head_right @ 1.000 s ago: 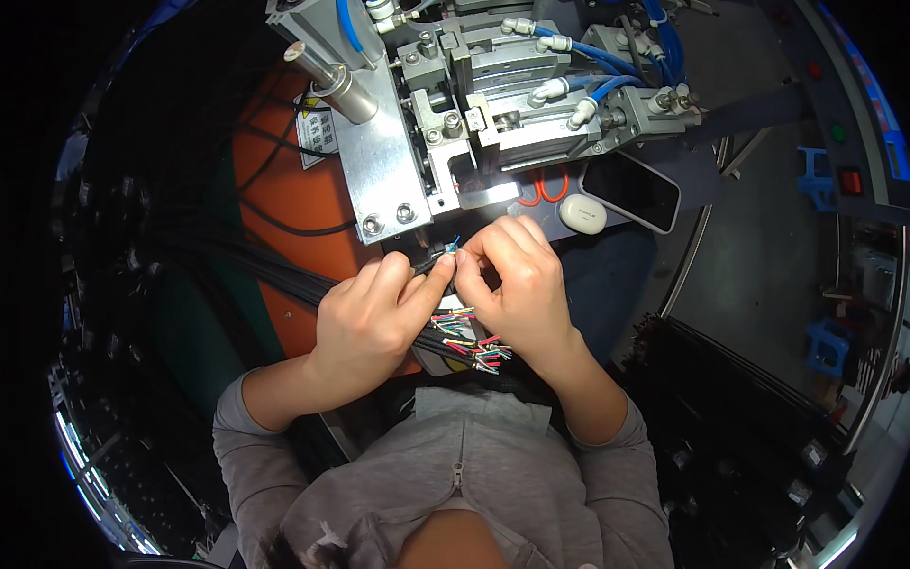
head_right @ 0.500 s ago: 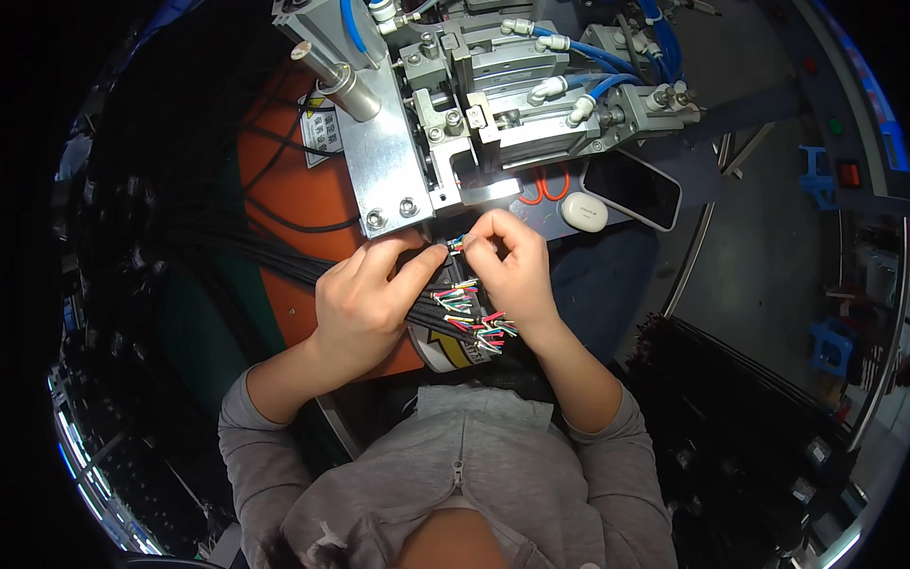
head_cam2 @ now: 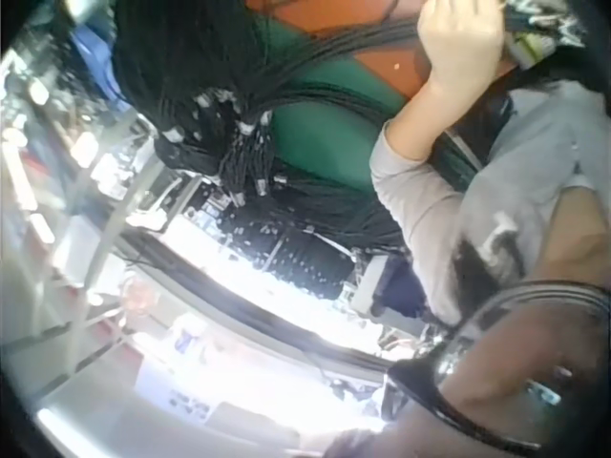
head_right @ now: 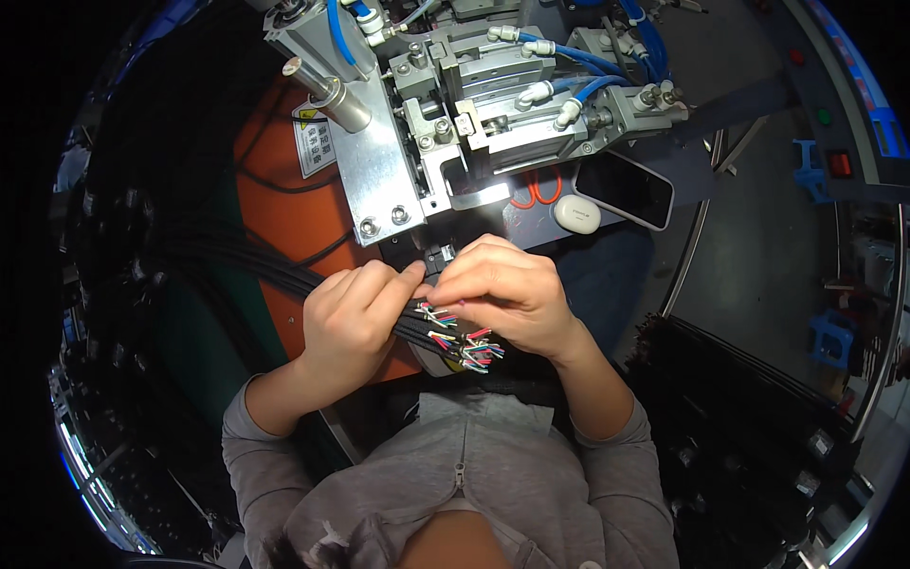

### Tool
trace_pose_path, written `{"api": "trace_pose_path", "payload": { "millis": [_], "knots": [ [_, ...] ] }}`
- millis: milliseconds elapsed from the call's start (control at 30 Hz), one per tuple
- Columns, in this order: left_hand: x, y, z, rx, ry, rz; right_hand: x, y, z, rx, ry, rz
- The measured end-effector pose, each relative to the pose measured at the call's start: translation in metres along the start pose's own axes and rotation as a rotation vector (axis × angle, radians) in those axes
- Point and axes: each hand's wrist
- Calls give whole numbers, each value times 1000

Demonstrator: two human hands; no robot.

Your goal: The person repeatedly picks up individual black wires from a large bundle, strips the ends, and crimps them using a handheld tool. The person then places the finished wires into a metal jig on the workbench. This process is repeated continuously throughout the clip.

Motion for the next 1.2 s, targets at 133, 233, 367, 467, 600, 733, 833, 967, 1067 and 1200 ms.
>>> {"api": "trace_pose_path", "payload": {
  "millis": [133, 233, 367, 467, 600, 733, 833, 967, 1067, 1200],
  "knots": [
    [9, 2, 7, -165, 100, -312, -1, 7, 0, 67, 48, -159],
    [4, 0, 5, -196, 46, -293, 4, 10, 5, 79, -7, -159],
    [5, -3, 7, -198, 81, -399, 0, 13, 9, 107, 123, -266],
    [0, 3, 9, -360, -4, -454, 1, 11, 10, 40, 28, -231],
    [6, 2, 8, -206, 57, -280, 3, 34, 14, 149, 47, -418],
    [7, 3, 7, -202, 41, -320, 0, 46, 20, 260, 222, -550],
    [6, 1, 8, -230, 30, -342, 4, 41, 16, -99, -9, -450],
    [6, 3, 6, -212, 25, -362, 5, 34, 21, -149, 108, -311],
    [4, 8, 4, -189, 28, -362, 8, 38, 23, 169, 374, -438],
    [6, 7, 2, -151, 21, -323, 5, 36, 22, -277, 2, -429]
  ]
}}
Point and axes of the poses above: each hand's wrist, its own x-axis towards the middle knuckle, its own y-axis out of the palm, z = x × y, and after that the axes turned 15 degrees about -z, right-handed
